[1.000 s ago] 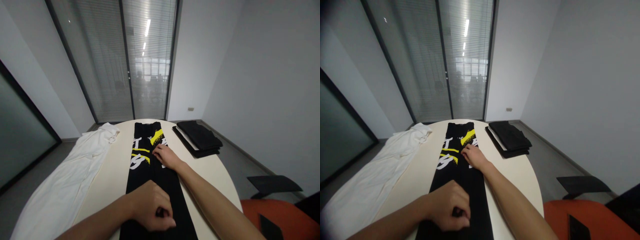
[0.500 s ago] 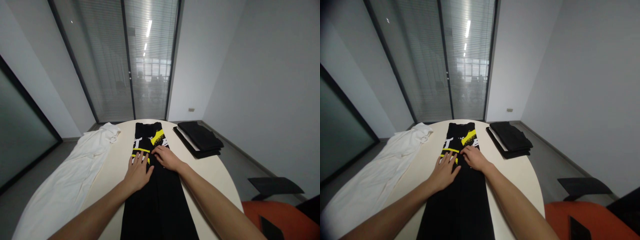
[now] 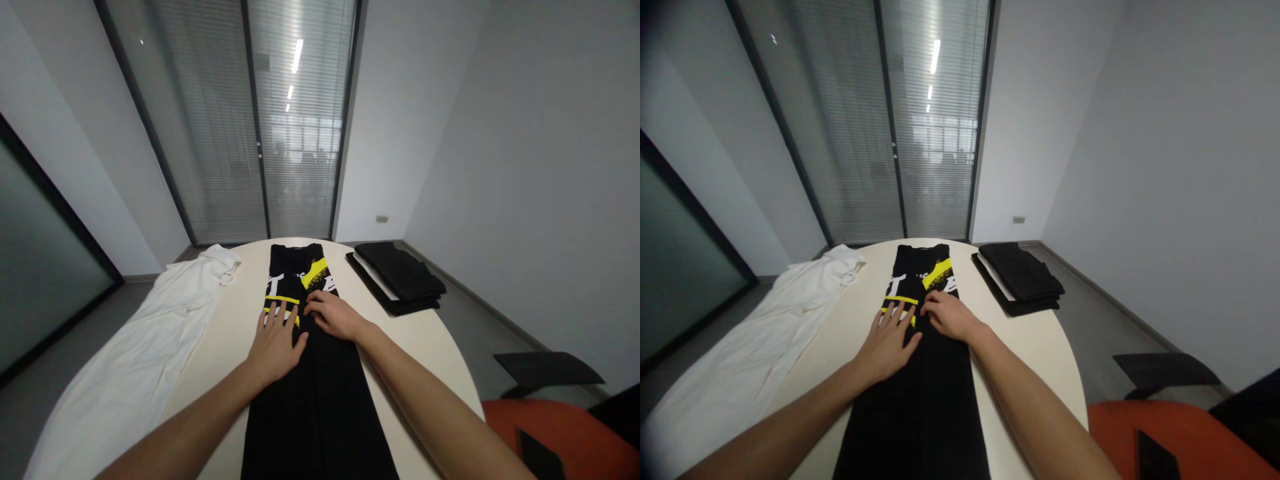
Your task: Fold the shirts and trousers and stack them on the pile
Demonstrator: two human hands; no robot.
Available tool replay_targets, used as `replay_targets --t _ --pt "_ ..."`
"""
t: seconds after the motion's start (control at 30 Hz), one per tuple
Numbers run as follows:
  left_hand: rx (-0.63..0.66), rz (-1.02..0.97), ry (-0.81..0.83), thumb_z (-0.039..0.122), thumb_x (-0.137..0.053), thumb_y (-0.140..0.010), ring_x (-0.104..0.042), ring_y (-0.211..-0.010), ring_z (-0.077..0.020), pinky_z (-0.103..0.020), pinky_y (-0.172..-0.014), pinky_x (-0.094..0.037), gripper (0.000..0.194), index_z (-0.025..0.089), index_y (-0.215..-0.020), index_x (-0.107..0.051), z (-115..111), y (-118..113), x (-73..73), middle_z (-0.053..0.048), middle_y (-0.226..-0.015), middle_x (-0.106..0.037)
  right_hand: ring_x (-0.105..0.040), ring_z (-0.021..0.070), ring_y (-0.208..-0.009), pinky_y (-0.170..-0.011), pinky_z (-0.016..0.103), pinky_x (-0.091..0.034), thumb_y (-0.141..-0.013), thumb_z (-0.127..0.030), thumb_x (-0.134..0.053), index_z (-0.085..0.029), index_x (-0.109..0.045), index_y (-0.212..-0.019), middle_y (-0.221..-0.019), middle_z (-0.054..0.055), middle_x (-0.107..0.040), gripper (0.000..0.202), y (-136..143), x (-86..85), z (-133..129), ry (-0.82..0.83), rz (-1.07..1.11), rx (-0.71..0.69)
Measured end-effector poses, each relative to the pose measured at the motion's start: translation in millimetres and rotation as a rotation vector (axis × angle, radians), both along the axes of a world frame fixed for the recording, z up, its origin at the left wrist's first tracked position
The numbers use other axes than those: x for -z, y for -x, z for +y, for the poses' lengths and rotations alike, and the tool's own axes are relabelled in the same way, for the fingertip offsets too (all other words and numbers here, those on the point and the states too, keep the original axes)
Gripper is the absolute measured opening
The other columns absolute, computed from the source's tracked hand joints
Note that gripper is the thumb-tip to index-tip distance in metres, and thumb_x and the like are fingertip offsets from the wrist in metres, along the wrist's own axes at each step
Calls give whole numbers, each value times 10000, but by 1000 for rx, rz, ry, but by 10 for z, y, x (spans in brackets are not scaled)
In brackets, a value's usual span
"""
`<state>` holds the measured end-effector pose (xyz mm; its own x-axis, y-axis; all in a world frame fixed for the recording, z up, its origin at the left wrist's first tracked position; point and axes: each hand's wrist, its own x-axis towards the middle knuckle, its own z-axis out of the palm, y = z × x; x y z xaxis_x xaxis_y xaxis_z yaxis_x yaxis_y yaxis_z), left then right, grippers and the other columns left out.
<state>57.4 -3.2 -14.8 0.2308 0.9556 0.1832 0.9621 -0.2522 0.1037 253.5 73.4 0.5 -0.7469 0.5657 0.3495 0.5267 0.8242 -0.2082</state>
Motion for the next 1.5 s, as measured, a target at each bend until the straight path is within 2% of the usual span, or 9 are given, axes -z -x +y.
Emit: replay_targets --t 0.23,0.43,0.6,0.73,0.9,1.03,1.2,1.37,1.5 --pt "29 -20 13 519 -423 -959 -258 -1476 -378 -565 -1182 -215 655 168 -1512 -408 14 15 24 -160 -1590 -335 -597 179 -971 -858 318 -477 -993 -197 -487 -199 -650 -1009 -1159 85 -598 163 -17 -101 -29 -66 -119 -4" --pt "42 -7 25 473 -421 -965 -245 -1479 -384 -572 -1189 -194 624 175 -1514 -411 -3 1 1 -151 -1588 -342 -594 182 -1034 -893 319 -483 -1012 -183 -425 -196 -596 -1074 -1166 96 -602 183 50 -66 -80 -28 -4 52" --pt "35 -3 20 467 -427 -961 -263 -1470 -396 -585 -1187 -198 632 153 -1509 -413 4 -5 19 -162 -1587 -340 -570 218 -1143 -988 395 -476 -963 -180 -523 -210 -598 -1156 -1270 116 -574 209 43 -20 -68 7 18 7" --pt "91 -29 -17 447 -437 -963 -257 -1478 -365 -569 -1194 -213 625 145 -1509 -403 16 3 16 -152 -1587 -345 -553 220 -1200 -1036 411 -470 -957 -156 -507 -209 -593 -1217 -1290 121 -563 279 17 23 -38 49 68 0" --pt "240 -56 -15 423 -411 -991 -322 -1458 -317 -517 -1186 -272 571 212 -1521 -389 -1 3 -41 -119 -1582 -367 -554 197 -1215 -1059 377 -469 -958 -120 -468 -194 -604 -1240 -1329 123 -517 321 35 134 47 97 186 114" --pt "249 -59 8 420 -452 -980 -338 -1450 -325 -533 -1177 -280 511 278 -1470 -471 -8 6 -41 -108 -1575 -381 -536 199 -1249 -1081 374 -449 -984 -154 -439 -202 -640 -1243 -1335 116 -518 332 88 184 201 95 167 174" --pt "249 -67 43 432 -442 -987 -294 -1471 -331 -541 -1188 -255 510 263 -1467 -475 -1 18 -34 -125 -1589 -351 -566 226 -1206 -1041 368 -466 -981 -261 -489 -194 -654 -1255 -1321 129 -551 327 290 96 428 102 50 349" --pt "246 -85 57 448 -420 -995 -270 -1481 -325 -550 -1197 -238 523 205 -1454 -477 0 28 -37 -143 -1592 -338 -605 263 -1123 -985 360 -477 -903 -159 -552 -123 -709 -1055 -1161 177 -643 221 569 45 539 114 0 485" --pt "245 -80 66 452 -411 -994 -254 -1488 -321 -551 -1198 -235 541 176 -1456 -466 5 28 -34 -147 -1598 -323 -622 239 -1114 -996 335 -456 -925 -127 -507 -116 -679 -1113 -1160 174 -665 255 617 65 567 138 67 515"
